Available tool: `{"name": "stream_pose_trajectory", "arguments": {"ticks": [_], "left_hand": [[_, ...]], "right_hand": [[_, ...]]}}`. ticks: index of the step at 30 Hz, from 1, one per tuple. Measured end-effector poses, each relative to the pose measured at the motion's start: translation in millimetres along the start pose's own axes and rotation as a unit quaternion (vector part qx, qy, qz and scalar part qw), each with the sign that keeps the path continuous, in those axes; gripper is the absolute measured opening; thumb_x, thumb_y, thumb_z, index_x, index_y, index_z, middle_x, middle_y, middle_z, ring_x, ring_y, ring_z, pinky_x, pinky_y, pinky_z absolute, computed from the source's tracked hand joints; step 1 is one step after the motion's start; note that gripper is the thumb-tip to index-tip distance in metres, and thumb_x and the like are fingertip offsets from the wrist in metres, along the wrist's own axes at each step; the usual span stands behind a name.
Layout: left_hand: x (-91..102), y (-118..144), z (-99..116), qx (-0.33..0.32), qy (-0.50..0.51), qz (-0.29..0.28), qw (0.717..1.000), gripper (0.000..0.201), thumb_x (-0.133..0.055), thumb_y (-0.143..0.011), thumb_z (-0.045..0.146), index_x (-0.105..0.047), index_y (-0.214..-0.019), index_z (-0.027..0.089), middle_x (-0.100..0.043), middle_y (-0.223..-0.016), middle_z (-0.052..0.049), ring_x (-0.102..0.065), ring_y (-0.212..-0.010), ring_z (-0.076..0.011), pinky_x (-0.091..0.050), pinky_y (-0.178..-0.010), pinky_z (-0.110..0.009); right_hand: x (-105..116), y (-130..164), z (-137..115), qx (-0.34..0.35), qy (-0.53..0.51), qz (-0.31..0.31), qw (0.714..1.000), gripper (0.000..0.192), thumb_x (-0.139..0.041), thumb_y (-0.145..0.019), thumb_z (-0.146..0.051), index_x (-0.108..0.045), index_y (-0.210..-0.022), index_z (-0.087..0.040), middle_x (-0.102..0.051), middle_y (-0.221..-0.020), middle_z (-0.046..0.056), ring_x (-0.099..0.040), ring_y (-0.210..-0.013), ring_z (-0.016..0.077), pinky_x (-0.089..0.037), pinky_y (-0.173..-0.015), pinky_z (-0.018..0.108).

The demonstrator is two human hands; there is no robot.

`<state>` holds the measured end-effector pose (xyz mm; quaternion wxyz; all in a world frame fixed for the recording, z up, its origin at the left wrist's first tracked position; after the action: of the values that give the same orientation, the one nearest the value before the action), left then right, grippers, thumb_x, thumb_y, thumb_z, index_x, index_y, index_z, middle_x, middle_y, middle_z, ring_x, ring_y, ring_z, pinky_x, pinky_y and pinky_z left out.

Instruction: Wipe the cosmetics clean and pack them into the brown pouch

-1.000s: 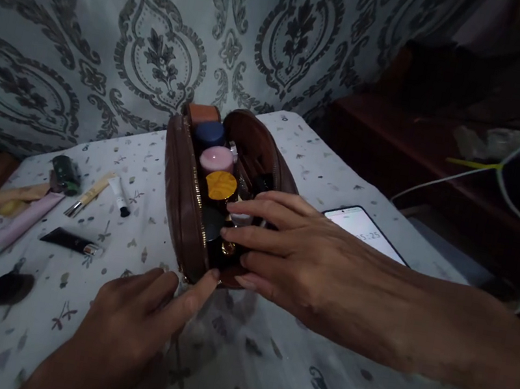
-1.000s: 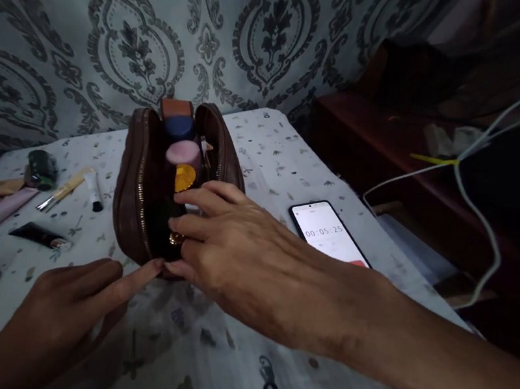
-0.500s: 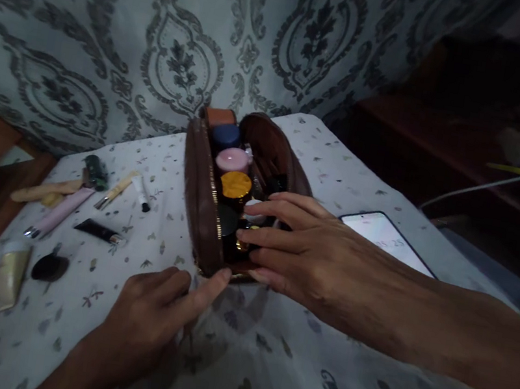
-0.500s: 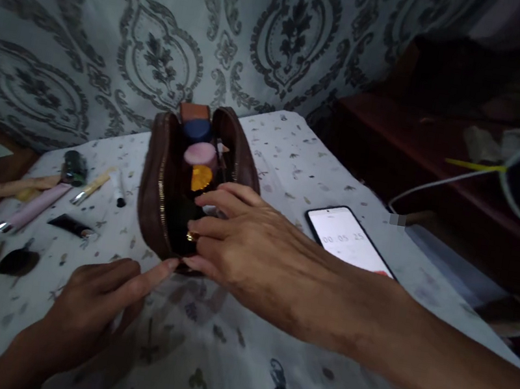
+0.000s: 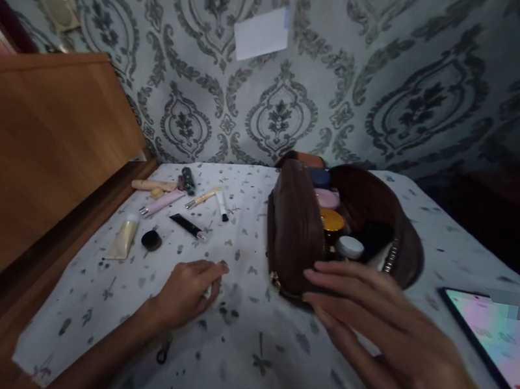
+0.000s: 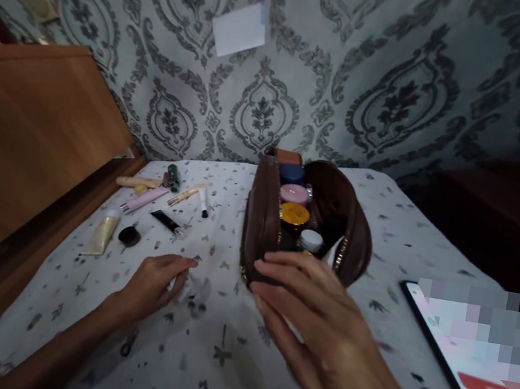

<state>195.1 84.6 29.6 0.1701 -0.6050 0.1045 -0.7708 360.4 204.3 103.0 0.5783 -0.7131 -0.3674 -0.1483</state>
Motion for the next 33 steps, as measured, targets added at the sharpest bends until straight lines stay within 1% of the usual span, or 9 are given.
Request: {"name": "stream_pose_trajectory", "arguments": {"ticks": [4, 8, 13, 17, 20, 23, 26, 29, 33], "left_hand": [[25.4, 17, -46, 0.09, 0.001, 0.049, 0.995, 0.027, -0.044, -0.093, 0.013, -0.063, -0.109, 0.022, -0.075, -0.098, -0.007, -0.072, -0.086, -0.0213, -0.057, -0.075, -0.032], [67.5, 35, -115, 0.204, 0.013, 0.141, 0.969, 0.026, -0.042, -0.096, 0.027, -0.066, -0.105, 0.02, -0.07, -0.077, -0.001, -0.063, -0.063, -0.0152, -0.05, -0.06, -0.025], [117.4, 60, -215, 0.327, 0.066, 0.281, 0.9, 0.043, -0.043, -0.087, 0.05, -0.065, -0.088, 0.013, -0.063, -0.071, -0.001, -0.056, -0.062, -0.0136, -0.041, -0.054, -0.021], [126.7, 74, -264, 0.381, 0.093, 0.314, 0.865, 0.058, -0.037, -0.082, 0.066, -0.061, -0.082, 0.013, -0.053, -0.059, 0.002, -0.049, -0.052, -0.0124, -0.037, -0.049, -0.022], [119.9, 75, -279, 0.397, 0.088, 0.296, 0.865, 0.058, -0.039, -0.082, 0.065, -0.062, -0.083, 0.012, -0.057, -0.06, 0.0, -0.053, -0.055, -0.0147, -0.041, -0.051, -0.025], [109.8, 58, -284, 0.392, 0.06, 0.249, 0.884, 0.045, -0.047, -0.085, 0.054, -0.066, -0.09, 0.013, -0.068, -0.078, -0.005, -0.063, -0.073, -0.0198, -0.048, -0.065, -0.028], [95.8, 23, -289, 0.382, 0.019, 0.178, 0.907, 0.029, -0.055, -0.086, 0.038, -0.068, -0.099, 0.015, -0.072, -0.1, -0.007, -0.064, -0.098, -0.0236, -0.049, -0.085, -0.032], [76.9, -20, -299, 0.383, -0.022, 0.094, 0.919, 0.03, -0.063, -0.086, 0.032, -0.066, -0.111, 0.015, -0.069, -0.113, -0.011, -0.06, -0.112, -0.0268, -0.046, -0.096, -0.038], [52.7, -68, -318, 0.395, -0.048, -0.014, 0.917, 0.039, -0.063, -0.092, 0.035, -0.058, -0.125, 0.016, -0.06, -0.126, -0.012, -0.061, -0.112, -0.0254, -0.051, -0.095, -0.047]], "right_hand": [[-56, -4, -24, 0.009, -0.092, -0.09, 0.992, 0.019, -0.053, -0.092, -0.013, -0.068, -0.098, -0.023, -0.072, -0.1, 0.008, -0.066, -0.103, 0.0219, -0.058, -0.081, 0.036], [-111, -3, -24, -0.06, -0.198, -0.161, 0.965, 0.024, -0.048, -0.096, -0.02, -0.069, -0.085, -0.018, -0.071, -0.093, 0.008, -0.066, -0.091, 0.0192, -0.055, -0.082, 0.036], [-169, -1, -6, -0.262, -0.33, -0.219, 0.88, 0.032, -0.054, -0.092, -0.04, -0.073, -0.08, -0.016, -0.072, -0.08, 0.008, -0.066, -0.077, 0.0194, -0.05, -0.07, 0.031], [-193, 4, -1, -0.375, -0.416, -0.18, 0.809, 0.04, -0.06, -0.085, -0.052, -0.073, -0.075, -0.016, -0.07, -0.072, 0.006, -0.06, -0.067, 0.017, -0.045, -0.063, 0.028], [-201, 14, 3, -0.411, -0.437, -0.15, 0.786, 0.047, -0.063, -0.08, -0.06, -0.073, -0.074, -0.015, -0.07, -0.072, 0.006, -0.058, -0.066, 0.0161, -0.044, -0.063, 0.027], [-207, 25, 6, -0.413, -0.441, -0.139, 0.785, 0.055, -0.062, -0.077, -0.068, -0.071, -0.073, -0.014, -0.068, -0.068, 0.006, -0.056, -0.062, 0.0157, -0.043, -0.061, 0.027], [-210, 29, 4, -0.387, -0.431, -0.144, 0.803, 0.053, -0.059, -0.08, -0.067, -0.07, -0.074, -0.015, -0.066, -0.069, 0.005, -0.056, -0.064, 0.0166, -0.043, -0.061, 0.028], [-211, 30, 0, -0.367, -0.409, -0.161, 0.82, 0.046, -0.057, -0.085, -0.058, -0.069, -0.072, -0.016, -0.063, -0.065, 0.004, -0.055, -0.063, 0.0164, -0.041, -0.06, 0.027], [-209, 31, -3, -0.362, -0.382, -0.172, 0.833, 0.036, -0.056, -0.086, -0.045, -0.07, -0.072, -0.015, -0.062, -0.065, 0.003, -0.055, -0.062, 0.0155, -0.039, -0.058, 0.025]]}}
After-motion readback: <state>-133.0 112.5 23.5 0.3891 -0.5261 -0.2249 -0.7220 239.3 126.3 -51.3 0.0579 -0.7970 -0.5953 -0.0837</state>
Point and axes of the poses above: each hand's wrist, its own y-axis away from the middle knuckle, its own x-axis out of the back of the hand, z = x × y, the point moved 9 cm from there along -y, towards the middle knuckle
